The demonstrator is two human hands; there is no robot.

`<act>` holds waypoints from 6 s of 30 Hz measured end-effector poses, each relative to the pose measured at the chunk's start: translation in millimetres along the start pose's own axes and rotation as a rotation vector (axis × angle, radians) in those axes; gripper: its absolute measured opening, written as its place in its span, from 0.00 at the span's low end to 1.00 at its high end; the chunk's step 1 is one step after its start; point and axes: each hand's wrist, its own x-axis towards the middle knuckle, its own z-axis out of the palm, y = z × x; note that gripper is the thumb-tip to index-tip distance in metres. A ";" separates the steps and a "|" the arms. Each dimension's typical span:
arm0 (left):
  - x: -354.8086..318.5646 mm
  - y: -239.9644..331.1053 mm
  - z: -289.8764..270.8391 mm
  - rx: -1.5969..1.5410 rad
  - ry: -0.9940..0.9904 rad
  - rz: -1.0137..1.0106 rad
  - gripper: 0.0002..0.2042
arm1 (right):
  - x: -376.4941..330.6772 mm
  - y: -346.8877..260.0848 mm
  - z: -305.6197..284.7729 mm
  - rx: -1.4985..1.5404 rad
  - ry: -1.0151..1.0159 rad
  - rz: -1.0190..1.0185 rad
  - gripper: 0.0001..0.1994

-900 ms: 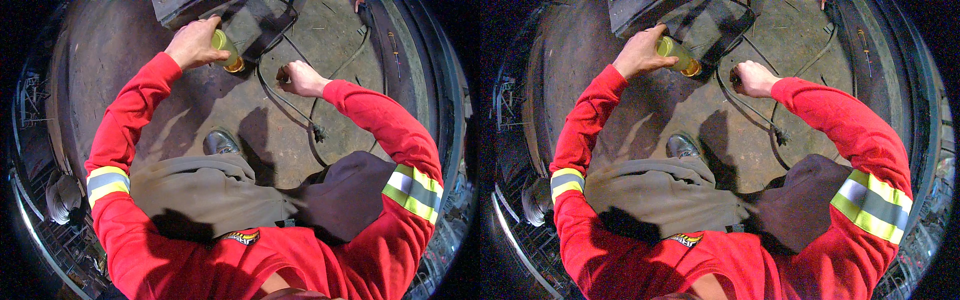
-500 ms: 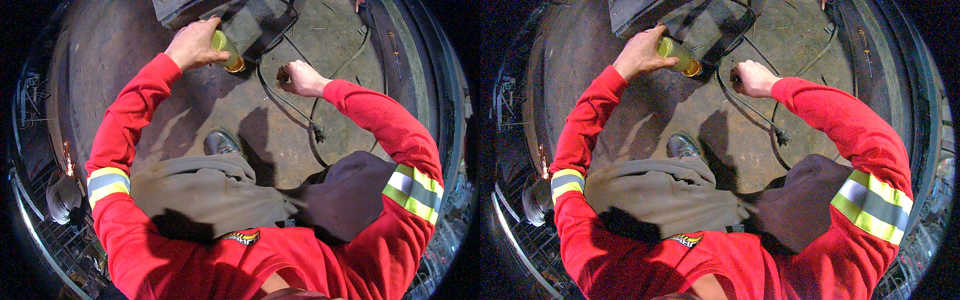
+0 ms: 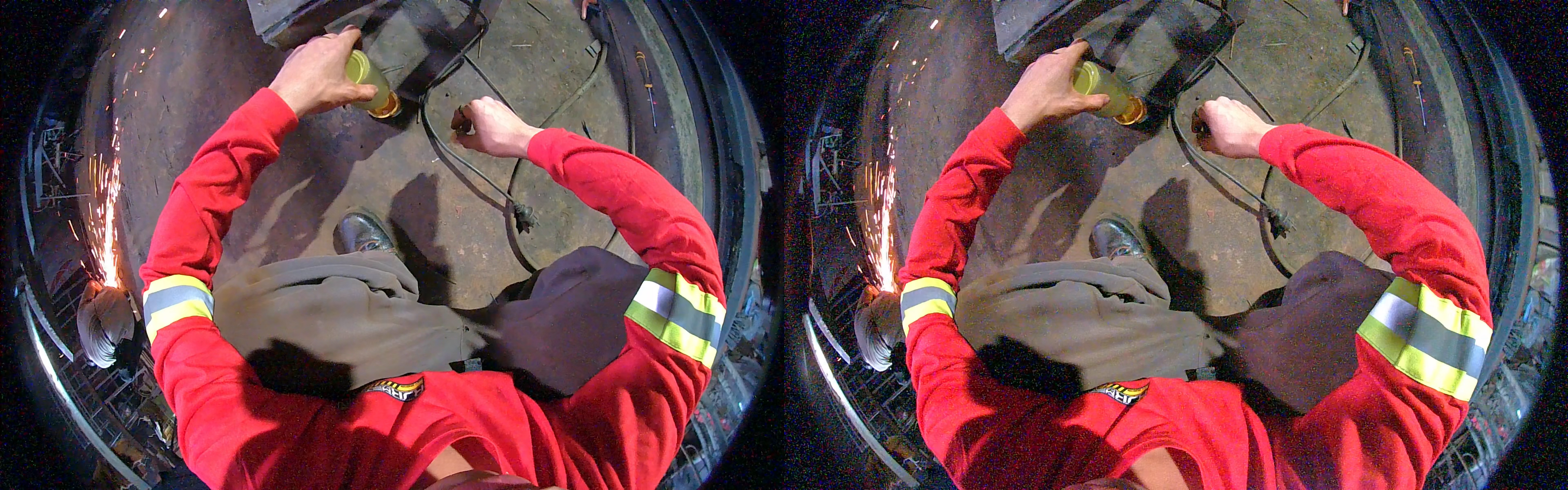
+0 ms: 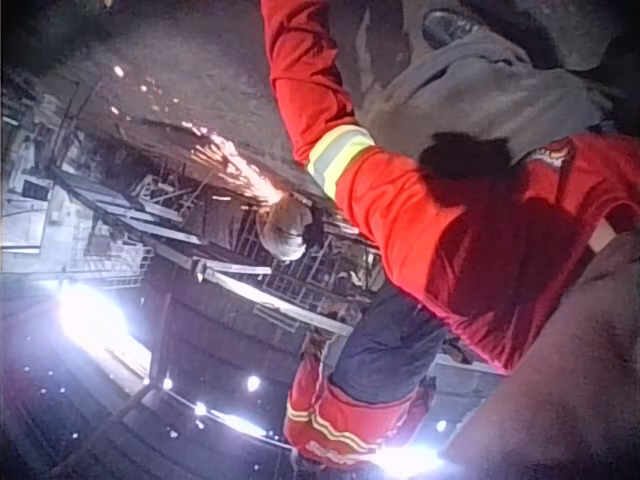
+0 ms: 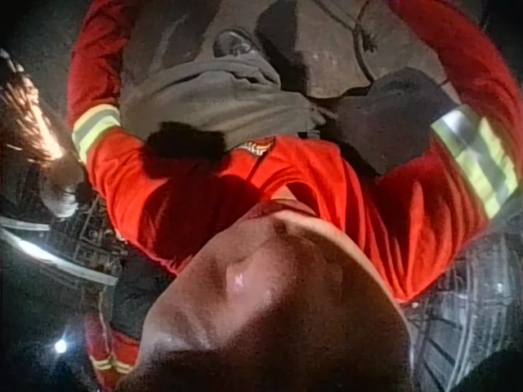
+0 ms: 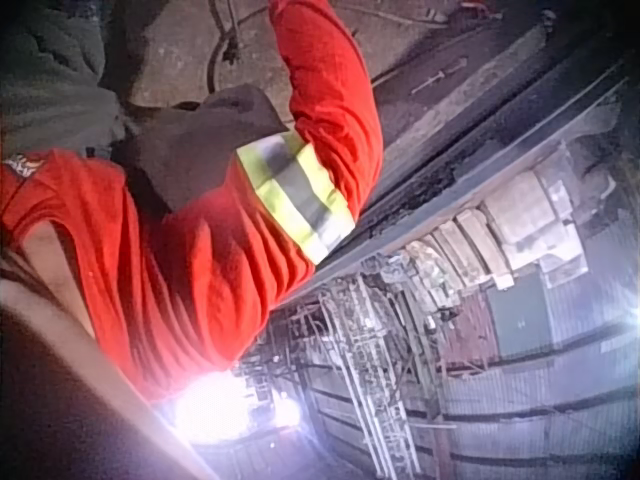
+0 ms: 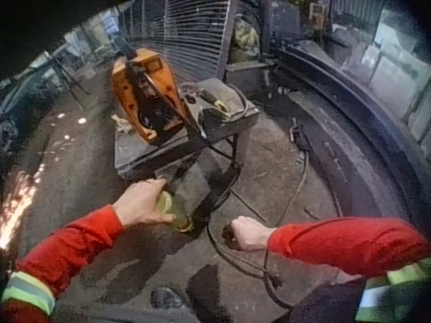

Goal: The person picks up a rectangular sheet of dark material and a utility knife. They place the sheet on a curved metal structure and use the knife to score and cut the material along the curve. The person then lifts the cut piece and continues to trim the edges of the material.

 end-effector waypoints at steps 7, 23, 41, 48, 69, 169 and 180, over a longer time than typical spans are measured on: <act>0.4 -2.7 2.0 -0.004 0.003 0.007 0.31 | 2.1 0.8 1.1 -0.007 0.006 -0.011 0.11; 1.0 -1.9 1.6 -0.009 -0.040 -0.016 0.32 | 5.1 2.7 4.2 -0.010 0.011 0.007 0.12; -8.5 -3.5 8.1 -0.056 -0.032 -0.099 0.36 | 6.9 -1.3 0.8 -0.021 -0.018 0.030 0.12; -22.1 -1.8 1.9 -0.081 -0.032 -0.187 0.35 | 6.0 0.0 1.6 -0.016 0.005 0.014 0.11; -179.0 -36.7 128.9 -1.679 0.401 -0.821 0.22 | 6.5 8.1 5.8 -0.001 -0.065 0.135 0.14; 190.6 109.7 85.9 -0.300 0.240 0.103 0.38 | -100.3 165.7 -122.4 -0.520 0.491 0.550 0.15; 231.5 118.6 165.8 -0.414 0.500 -0.468 0.35 | -105.1 170.0 -118.7 -0.488 0.366 0.502 0.16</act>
